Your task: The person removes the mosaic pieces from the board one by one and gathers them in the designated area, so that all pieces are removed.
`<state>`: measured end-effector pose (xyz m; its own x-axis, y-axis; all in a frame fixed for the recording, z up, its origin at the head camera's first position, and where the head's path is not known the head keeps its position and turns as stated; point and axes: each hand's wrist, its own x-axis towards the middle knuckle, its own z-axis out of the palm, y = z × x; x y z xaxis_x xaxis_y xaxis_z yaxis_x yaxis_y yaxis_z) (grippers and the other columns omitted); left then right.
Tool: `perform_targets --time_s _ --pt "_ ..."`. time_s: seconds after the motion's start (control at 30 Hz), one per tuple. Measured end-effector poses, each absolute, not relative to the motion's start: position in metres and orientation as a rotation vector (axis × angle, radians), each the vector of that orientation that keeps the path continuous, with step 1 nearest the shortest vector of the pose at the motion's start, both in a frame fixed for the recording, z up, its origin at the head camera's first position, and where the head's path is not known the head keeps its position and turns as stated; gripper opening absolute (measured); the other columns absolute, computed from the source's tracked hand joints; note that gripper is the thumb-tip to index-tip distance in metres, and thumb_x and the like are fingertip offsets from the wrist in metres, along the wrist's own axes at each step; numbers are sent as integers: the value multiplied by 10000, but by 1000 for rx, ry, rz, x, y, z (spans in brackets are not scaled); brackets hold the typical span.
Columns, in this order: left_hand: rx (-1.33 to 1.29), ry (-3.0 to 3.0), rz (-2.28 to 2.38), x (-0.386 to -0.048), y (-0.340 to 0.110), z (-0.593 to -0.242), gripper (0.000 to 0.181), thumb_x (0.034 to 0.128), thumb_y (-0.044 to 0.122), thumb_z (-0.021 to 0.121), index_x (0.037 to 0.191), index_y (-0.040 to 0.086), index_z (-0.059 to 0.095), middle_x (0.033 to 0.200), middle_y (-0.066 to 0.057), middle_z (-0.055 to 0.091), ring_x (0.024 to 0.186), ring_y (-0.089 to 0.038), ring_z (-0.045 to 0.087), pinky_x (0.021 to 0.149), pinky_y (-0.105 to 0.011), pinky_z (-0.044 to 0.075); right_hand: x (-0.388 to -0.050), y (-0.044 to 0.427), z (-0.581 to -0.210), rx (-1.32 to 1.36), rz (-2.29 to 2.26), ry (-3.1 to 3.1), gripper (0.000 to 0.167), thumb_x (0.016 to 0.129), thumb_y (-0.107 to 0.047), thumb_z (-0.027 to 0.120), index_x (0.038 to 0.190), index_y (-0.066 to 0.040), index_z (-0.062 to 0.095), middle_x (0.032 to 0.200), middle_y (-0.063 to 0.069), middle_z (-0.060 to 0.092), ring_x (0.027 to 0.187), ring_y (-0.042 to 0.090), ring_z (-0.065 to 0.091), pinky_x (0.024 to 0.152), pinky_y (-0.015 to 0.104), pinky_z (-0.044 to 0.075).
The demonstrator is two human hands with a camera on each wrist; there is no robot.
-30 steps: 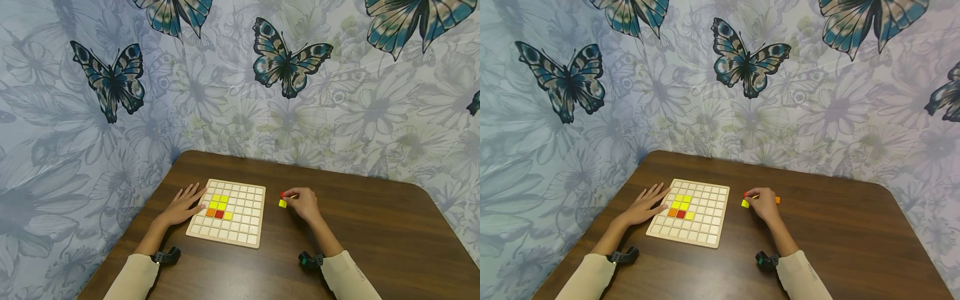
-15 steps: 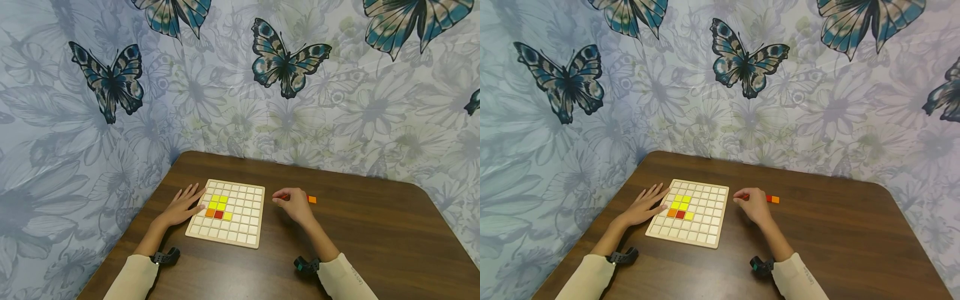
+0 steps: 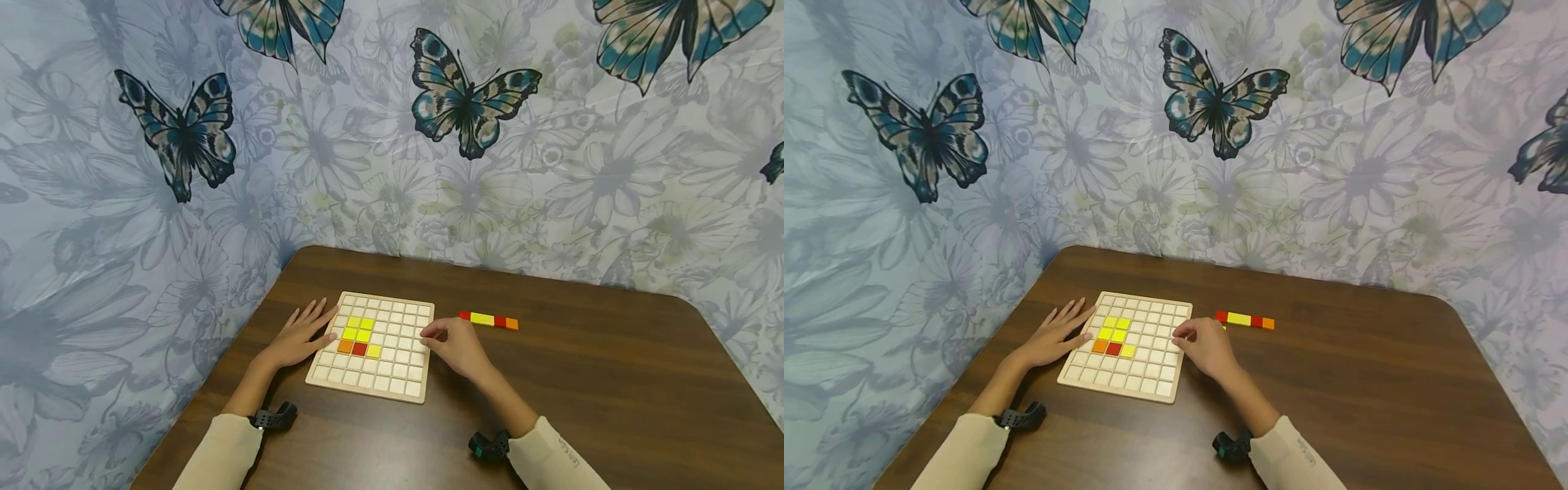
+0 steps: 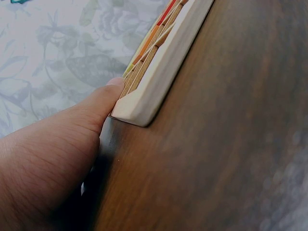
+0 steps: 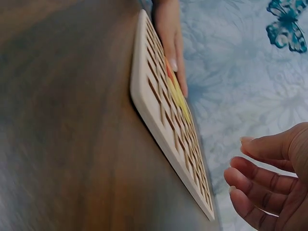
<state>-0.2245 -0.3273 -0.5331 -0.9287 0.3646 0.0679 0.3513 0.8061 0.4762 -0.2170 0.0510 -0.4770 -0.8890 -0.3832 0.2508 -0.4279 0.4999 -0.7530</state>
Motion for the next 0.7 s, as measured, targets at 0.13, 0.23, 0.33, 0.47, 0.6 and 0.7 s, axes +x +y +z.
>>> perform_targets --time_s 0.13,0.23,0.33,0.47,0.6,0.7 --pt "592 2962 768 -225 -327 -534 713 1042 473 527 1630 171 261 1684 -181 121 1543 -431 50 1185 -662 -38 -215 42 -480 792 1347 -2705 38 875 -52 789 910 -47 804 838 -25 748 676 125 628 596 239 516" --pt "589 2960 783 -224 -327 -534 709 1041 466 532 1628 171 267 1683 -180 126 1544 -426 50 1187 -659 -41 -215 36 -481 847 1317 -2732 56 879 -31 776 928 -41 801 842 -5 744 678 152 629 584 238 516" --pt "583 2956 795 -222 -327 -534 705 1040 458 538 1626 171 273 1681 -181 132 1545 -424 53 1187 -659 -39 -215 30 -481 909 1255 -2750 63 885 -37 772 942 -40 799 849 -5 742 687 158 629 592 235 517" --pt "582 2958 786 -223 -328 -534 705 1041 458 535 1628 171 269 1680 -187 134 1543 -430 56 1185 -664 -35 -216 20 -478 972 1174 -2756 47 890 -72 779 933 -71 799 832 -26 736 675 133 627 598 239 510" --pt "581 2958 778 -225 -328 -534 703 1042 461 532 1627 172 271 1680 -191 133 1540 -437 58 1184 -666 -31 -216 9 -475 1010 1104 -2773 47 893 -115 789 932 -93 803 828 -46 735 678 96 614 622 248 506" --pt "581 2948 783 -226 -330 -536 709 1041 481 523 1630 184 263 1685 -178 123 1545 -423 45 1188 -656 -42 -217 1 -474 1046 1054 -2776 53 889 -130 797 931 -99 806 825 -57 732 683 74 604 640 248 503"
